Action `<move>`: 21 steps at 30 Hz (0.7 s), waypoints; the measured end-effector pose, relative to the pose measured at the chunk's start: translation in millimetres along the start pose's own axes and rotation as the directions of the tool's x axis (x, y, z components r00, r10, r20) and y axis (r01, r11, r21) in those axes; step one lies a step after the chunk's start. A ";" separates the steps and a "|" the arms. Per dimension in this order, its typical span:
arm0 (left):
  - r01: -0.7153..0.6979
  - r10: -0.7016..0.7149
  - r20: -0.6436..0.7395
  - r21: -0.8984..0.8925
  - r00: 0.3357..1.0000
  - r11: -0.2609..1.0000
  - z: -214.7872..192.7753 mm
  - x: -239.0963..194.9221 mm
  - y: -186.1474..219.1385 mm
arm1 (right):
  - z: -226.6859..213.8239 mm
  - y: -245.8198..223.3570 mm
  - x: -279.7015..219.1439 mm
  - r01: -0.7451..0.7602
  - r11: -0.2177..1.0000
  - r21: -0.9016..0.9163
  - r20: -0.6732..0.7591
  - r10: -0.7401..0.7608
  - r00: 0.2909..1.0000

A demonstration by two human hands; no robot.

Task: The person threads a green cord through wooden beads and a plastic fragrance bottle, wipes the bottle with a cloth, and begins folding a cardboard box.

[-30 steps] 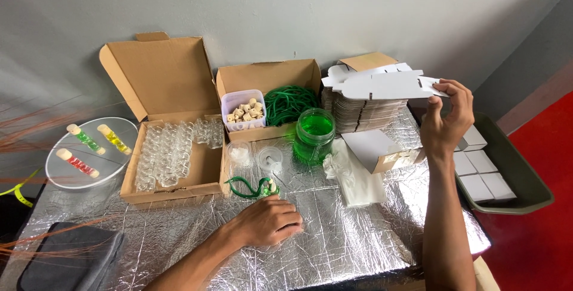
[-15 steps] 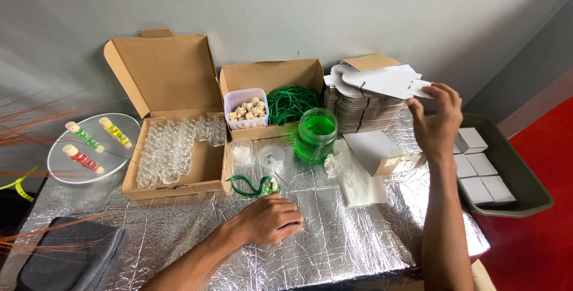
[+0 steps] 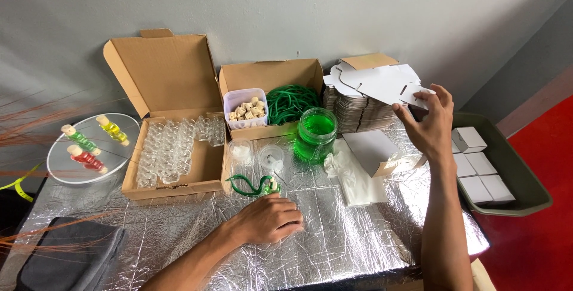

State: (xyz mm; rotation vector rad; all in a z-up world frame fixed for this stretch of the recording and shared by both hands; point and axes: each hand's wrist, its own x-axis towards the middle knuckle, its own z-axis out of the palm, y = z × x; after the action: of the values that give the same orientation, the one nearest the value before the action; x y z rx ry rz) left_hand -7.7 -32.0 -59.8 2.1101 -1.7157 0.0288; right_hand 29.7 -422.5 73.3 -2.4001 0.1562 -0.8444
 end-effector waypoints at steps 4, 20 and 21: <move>-0.005 0.005 -0.008 0.005 1.000 1.000 -0.9 -0.1 0.4 | 1.9 2.0 -0.4 0.015 1.000 -0.003 -0.029 -0.015 0.999; 0.028 -0.028 0.023 -0.016 0.999 0.999 0.8 -1.4 -0.9 | -8.5 24.2 1.0 0.147 0.986 -0.080 0.033 -0.145 0.989; 0.024 -0.024 0.021 -0.016 0.999 1.000 1.0 -1.4 -1.0 | -8.1 27.5 1.4 0.133 0.986 -0.098 0.050 -0.128 0.990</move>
State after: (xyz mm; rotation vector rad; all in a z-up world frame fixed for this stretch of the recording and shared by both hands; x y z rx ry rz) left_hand -7.3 -30.8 -61.4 2.1263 -1.6968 -0.0143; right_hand 28.1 -449.5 63.6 -2.5442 0.0249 -0.8609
